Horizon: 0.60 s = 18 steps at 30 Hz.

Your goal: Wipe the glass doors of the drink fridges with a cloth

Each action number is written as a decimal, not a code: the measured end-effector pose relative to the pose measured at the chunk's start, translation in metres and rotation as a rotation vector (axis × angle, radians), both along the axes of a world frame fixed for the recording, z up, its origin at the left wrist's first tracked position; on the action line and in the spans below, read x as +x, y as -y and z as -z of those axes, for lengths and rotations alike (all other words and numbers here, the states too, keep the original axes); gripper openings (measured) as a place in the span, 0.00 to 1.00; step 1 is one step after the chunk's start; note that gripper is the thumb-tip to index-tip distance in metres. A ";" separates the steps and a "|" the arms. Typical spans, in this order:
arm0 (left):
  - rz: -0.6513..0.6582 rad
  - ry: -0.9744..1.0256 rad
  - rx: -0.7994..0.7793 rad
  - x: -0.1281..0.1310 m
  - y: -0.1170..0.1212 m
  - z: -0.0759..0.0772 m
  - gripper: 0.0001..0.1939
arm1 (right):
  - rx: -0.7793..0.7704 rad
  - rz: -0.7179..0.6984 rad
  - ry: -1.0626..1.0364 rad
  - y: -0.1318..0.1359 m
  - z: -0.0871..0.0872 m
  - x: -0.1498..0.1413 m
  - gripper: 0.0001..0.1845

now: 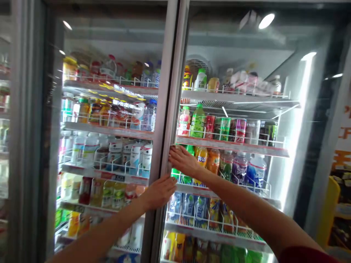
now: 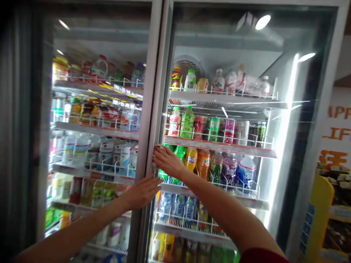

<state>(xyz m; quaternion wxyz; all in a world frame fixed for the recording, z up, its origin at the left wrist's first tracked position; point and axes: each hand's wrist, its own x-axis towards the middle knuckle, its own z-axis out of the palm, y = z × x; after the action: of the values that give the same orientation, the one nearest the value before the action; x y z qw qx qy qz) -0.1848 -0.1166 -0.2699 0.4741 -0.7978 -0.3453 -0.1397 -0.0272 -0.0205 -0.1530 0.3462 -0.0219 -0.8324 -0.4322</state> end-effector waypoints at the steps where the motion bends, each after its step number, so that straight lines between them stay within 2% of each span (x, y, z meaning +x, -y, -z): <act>1: 0.018 -0.016 -0.013 -0.007 0.004 0.004 0.12 | -0.040 0.027 -0.111 0.000 -0.011 -0.002 0.19; 3: 0.059 -0.049 -0.033 -0.019 0.010 0.010 0.11 | -0.141 0.090 -0.376 0.001 -0.037 -0.008 0.22; 4: 0.080 -0.060 -0.042 -0.023 0.013 0.013 0.11 | -0.179 0.111 -0.465 0.002 -0.044 -0.011 0.24; 5: 0.100 -0.062 -0.051 -0.027 0.015 0.016 0.12 | -0.199 0.117 -0.494 0.002 -0.044 -0.013 0.24; 6: 0.117 -0.060 -0.060 -0.031 0.018 0.019 0.12 | -0.202 0.111 -0.463 0.004 -0.035 -0.015 0.23; 7: 0.134 -0.051 -0.066 -0.034 0.021 0.021 0.12 | -0.195 0.098 -0.390 0.006 -0.015 -0.015 0.22; 8: 0.144 -0.039 -0.071 -0.037 0.025 0.023 0.12 | -0.184 0.082 -0.292 0.009 0.013 -0.015 0.20; 11: 0.127 0.014 -0.073 -0.046 0.036 0.027 0.13 | -0.161 0.012 0.008 0.021 0.120 -0.005 0.16; 13: 0.065 0.077 -0.062 -0.051 0.044 0.025 0.13 | -0.149 -0.088 0.148 0.028 0.178 0.005 0.13; 14: 0.020 0.119 -0.055 -0.054 0.048 0.022 0.13 | -0.156 -0.129 0.193 0.030 0.196 0.010 0.13; 15: -0.027 0.158 -0.053 -0.057 0.050 0.020 0.13 | -0.169 -0.164 0.217 0.031 0.205 0.015 0.14; 16: -0.072 0.189 -0.057 -0.060 0.053 0.017 0.13 | -0.192 -0.181 0.225 0.030 0.205 0.019 0.15; 18: -0.146 0.225 -0.072 -0.068 0.056 0.012 0.14 | -0.255 -0.166 0.143 0.029 0.184 0.026 0.18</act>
<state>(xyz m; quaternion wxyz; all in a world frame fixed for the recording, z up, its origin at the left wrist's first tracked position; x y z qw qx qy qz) -0.2529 -0.1725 -0.2820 0.4125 -0.7662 -0.4583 -0.1808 -0.0012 -0.0497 -0.3375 0.3150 0.0341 -0.9020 -0.2933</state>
